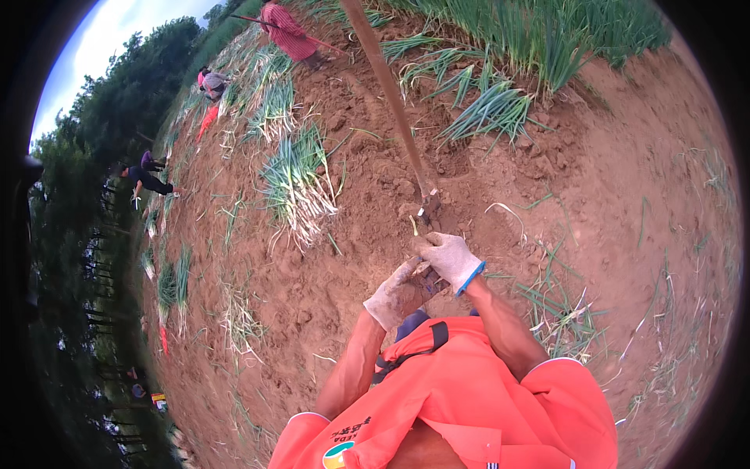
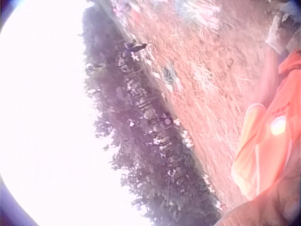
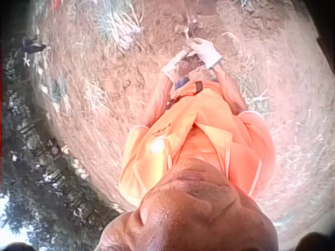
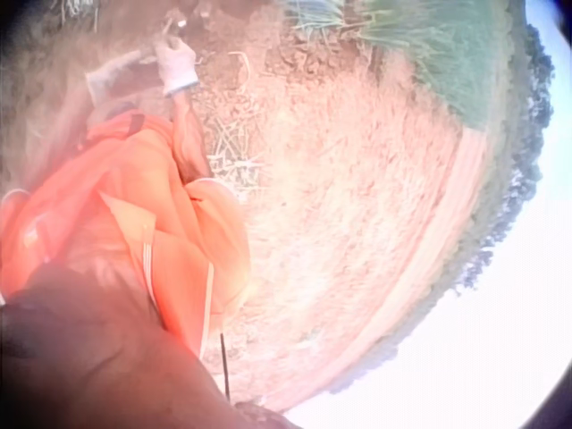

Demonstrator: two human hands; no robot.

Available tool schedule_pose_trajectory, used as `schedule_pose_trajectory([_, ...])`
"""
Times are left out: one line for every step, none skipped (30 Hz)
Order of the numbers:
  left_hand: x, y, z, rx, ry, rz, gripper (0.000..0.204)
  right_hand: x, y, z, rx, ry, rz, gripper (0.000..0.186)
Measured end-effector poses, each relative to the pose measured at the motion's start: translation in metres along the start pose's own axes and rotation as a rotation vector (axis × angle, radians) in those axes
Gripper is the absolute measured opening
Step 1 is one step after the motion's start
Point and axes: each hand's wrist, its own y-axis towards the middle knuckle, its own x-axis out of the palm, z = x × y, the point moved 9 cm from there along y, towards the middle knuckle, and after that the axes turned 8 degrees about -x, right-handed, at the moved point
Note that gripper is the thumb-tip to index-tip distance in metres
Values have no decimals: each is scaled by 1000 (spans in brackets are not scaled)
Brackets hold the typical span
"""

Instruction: The person repeatedly pulls green onions from the soil by hand, shakes off excess dirt, and places them in a growing pile on the ground. The person also removes gloves and adjusts their position while continuing to harvest.

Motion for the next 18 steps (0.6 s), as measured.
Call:
schedule_pose_trajectory([-3,5,-8,-25,-76,53,49,-4,3,0,-33,-72,3,47])
schedule_pose_trajectory([-1,14,-14,-24,-115,51,49,-12,1,-1,-65,-146,14,49])
schedule_pose_trajectory([8,17,-15,26,-222,127,48,-21,0,-1,-90,-218,32,51])
schedule_pose_trajectory([18,18,-19,75,-325,205,47,-29,-1,-2,-98,-303,58,55])
schedule_pose_trajectory([21,15,-24,127,-425,290,46,-34,-3,-5,-99,-294,76,54])
schedule_pose_trajectory([26,24,-22,133,-283,195,45,-46,-5,-10,-98,-292,101,53])
schedule_pose_trajectory([29,31,-28,133,-271,127,45,-58,-9,-11,-97,-289,127,53])
schedule_pose_trajectory([40,36,-30,136,-262,57,45,-71,-12,-21,-185,-293,186,50])
schedule_pose_trajectory([50,39,-39,101,-390,-16,47,-84,-17,-19,-137,-240,209,50])
schedule_pose_trajectory([60,43,-49,56,-520,-86,49,-99,-24,-18,-89,-186,231,49])
schedule_pose_trajectory([69,46,-58,6,-645,-147,53,-108,-29,-15,-42,-127,248,49])
schedule_pose_trajectory([84,45,-74,-127,-1052,-153,55,-121,-31,-7,-122,-158,276,50])
schedule_pose_trajectory([103,43,-88,-262,-1459,-142,56,-136,-35,1,-165,-240,295,49])
schedule_pose_trajectory([123,35,-101,-386,-1874,-115,58,-148,-42,4,-203,-320,303,48])
schedule_pose_trajectory([123,38,-111,-381,-1637,-124,58,-159,-51,2,-285,-448,301,46])
schedule_pose_trajectory([116,46,-117,-279,-950,-109,57,-168,-59,0,-367,-575,309,45])
schedule_pose_trajectory([116,52,-119,-188,-421,-89,57,-181,-68,3,-358,-552,335,43])
schedule_pose_trajectory([122,58,-126,-186,-229,-74,56,-195,-77,8,-345,-534,370,42])
